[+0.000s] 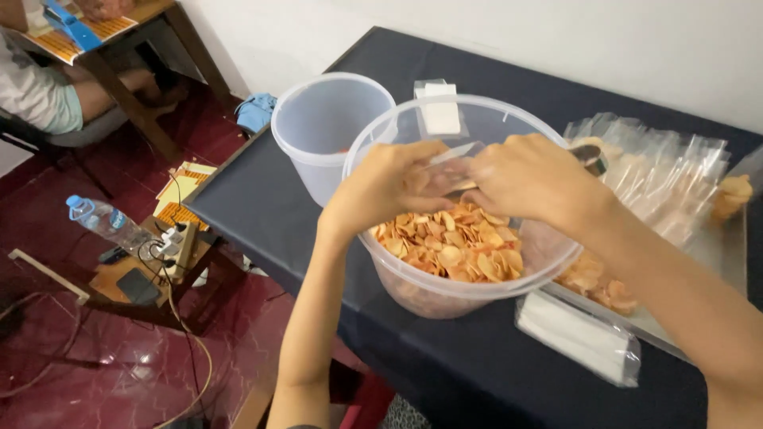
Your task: The person is using tongs to pick up chips from a large plastic container and place them into small plastic bags for packaging.
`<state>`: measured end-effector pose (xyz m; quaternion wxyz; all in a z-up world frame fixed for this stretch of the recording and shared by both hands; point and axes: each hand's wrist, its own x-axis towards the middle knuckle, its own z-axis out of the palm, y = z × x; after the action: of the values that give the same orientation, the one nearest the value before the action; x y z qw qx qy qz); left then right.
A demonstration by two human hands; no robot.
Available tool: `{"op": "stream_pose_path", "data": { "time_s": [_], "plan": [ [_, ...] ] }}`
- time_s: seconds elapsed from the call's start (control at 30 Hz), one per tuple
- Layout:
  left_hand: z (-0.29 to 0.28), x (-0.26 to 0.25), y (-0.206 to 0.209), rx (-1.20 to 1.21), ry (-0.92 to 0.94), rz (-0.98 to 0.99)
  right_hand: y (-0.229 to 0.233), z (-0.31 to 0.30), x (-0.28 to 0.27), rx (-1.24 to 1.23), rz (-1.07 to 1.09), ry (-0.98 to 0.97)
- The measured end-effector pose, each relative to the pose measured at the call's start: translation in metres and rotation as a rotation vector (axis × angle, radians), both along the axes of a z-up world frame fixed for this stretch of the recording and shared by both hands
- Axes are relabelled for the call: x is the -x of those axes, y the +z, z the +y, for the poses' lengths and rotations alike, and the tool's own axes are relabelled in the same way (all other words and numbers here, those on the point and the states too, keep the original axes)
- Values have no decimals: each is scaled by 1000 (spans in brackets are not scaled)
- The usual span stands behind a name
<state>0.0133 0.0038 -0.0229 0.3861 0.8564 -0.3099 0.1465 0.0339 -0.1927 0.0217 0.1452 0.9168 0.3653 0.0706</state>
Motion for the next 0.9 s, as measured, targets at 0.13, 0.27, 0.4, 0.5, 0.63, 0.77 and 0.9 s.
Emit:
{"op": "stream_pose_path", "data": {
  "time_s": [0.13,0.27,0.4,0.5,0.63,0.77,0.9],
  "plan": [
    [-1,7,7,54,7,4,-11,-2,-6,63,53,-114],
    [0,11,12,129,1,48,-25,1,-17,85,-17,-188],
    [3,7,3,168,32,109,-23,6,-15,86,-23,-212],
    [2,12,5,206,-10,117,-41,1,-25,36,-48,-178],
    [4,14,8,210,-35,104,-44,3,-27,-11,-23,-157],
    [3,16,11,239,-42,99,-55,-1,-35,36,-92,-121],
    [3,19,15,268,-46,86,-72,-13,-56,93,-26,-189]
  ]
}}
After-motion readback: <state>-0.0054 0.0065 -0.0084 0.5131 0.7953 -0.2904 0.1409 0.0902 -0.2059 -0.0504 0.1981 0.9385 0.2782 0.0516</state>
